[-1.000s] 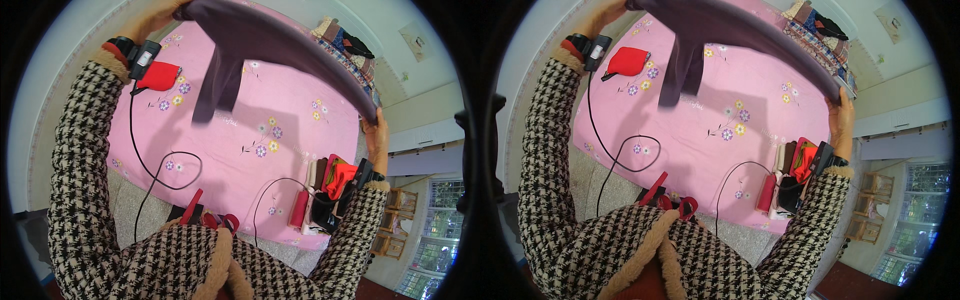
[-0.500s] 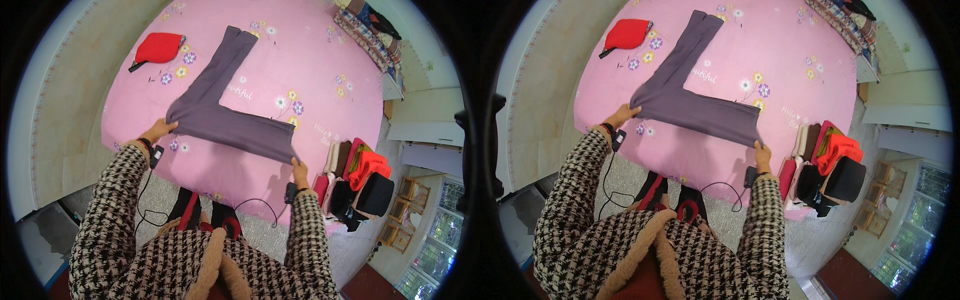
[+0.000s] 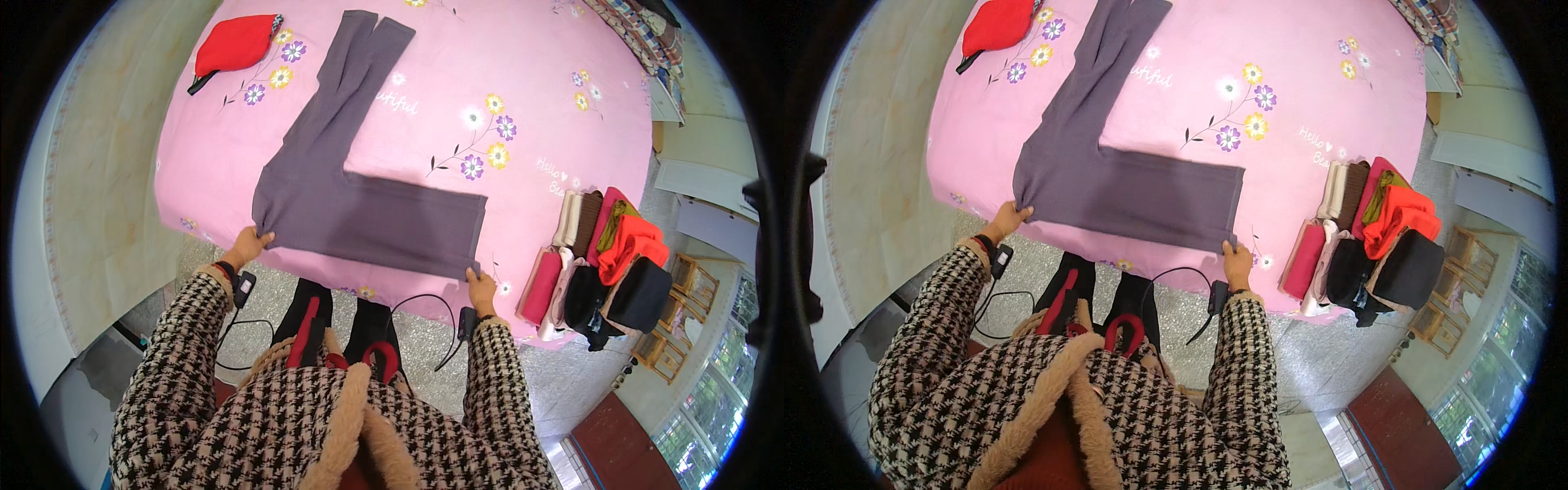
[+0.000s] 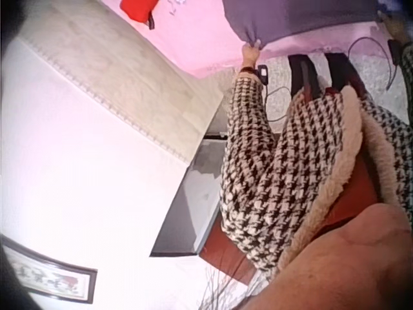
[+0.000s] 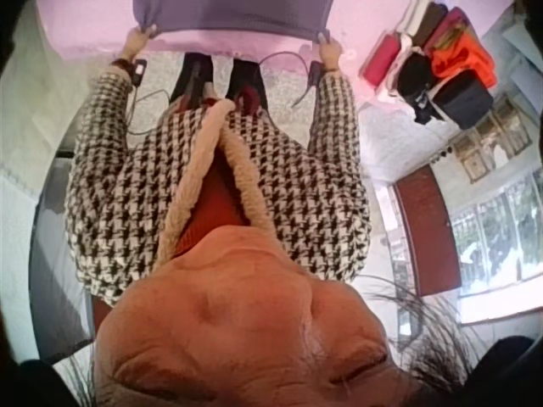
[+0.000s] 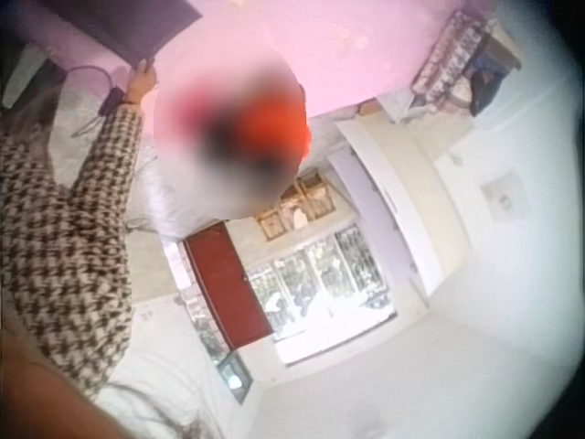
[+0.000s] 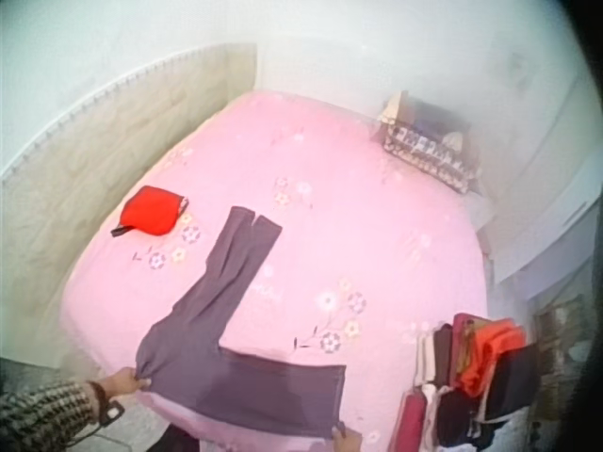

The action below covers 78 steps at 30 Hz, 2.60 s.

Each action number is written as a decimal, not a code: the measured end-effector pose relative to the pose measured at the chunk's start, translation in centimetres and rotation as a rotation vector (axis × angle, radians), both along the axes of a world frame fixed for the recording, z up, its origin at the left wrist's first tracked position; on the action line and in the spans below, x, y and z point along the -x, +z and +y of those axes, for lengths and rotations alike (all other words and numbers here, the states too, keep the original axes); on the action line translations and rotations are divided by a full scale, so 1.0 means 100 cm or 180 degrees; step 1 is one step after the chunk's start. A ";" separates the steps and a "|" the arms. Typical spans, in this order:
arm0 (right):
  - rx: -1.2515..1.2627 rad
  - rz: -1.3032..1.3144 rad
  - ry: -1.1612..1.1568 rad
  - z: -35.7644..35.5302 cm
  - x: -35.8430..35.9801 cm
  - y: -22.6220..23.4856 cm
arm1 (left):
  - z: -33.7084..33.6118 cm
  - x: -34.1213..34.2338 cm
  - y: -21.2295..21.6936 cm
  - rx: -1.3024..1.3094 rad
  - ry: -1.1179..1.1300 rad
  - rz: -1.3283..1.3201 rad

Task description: The person folds a pair of purple trousers and a red garment on a pink floral bedsheet, then stacks them with other folded clothes. The person then walks outside to a rooftop terrace and removes a red and a grey garment from a clothesline.

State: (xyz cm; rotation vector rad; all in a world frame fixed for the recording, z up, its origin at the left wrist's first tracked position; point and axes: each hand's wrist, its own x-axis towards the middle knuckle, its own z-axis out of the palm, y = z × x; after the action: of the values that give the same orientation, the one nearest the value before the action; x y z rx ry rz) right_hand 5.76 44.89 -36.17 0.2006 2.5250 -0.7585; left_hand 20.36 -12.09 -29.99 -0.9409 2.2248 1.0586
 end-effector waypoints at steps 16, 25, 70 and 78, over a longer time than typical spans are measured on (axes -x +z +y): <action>0.0000 0.1363 0.0692 -0.051 0.072 0.037 | 0.104 0.148 0.053 0.1394 -0.3278 0.2173; -0.0036 0.1244 0.0831 -0.055 0.092 0.017 | 0.066 0.173 0.047 0.1864 -0.3464 0.1610; 0.2257 -0.0099 0.0095 -0.300 0.191 0.028 | 0.035 0.045 0.050 -0.1100 0.1785 0.1223; 0.3435 -0.1413 -0.1653 -0.375 0.277 0.034 | 0.060 0.013 0.033 -0.0368 0.1759 0.1496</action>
State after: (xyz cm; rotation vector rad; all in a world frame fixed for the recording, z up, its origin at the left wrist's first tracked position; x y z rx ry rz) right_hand -21.92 7.37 -32.73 0.5595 1.3780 -1.8927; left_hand 19.04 -6.05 -26.66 -1.4181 2.2720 1.7920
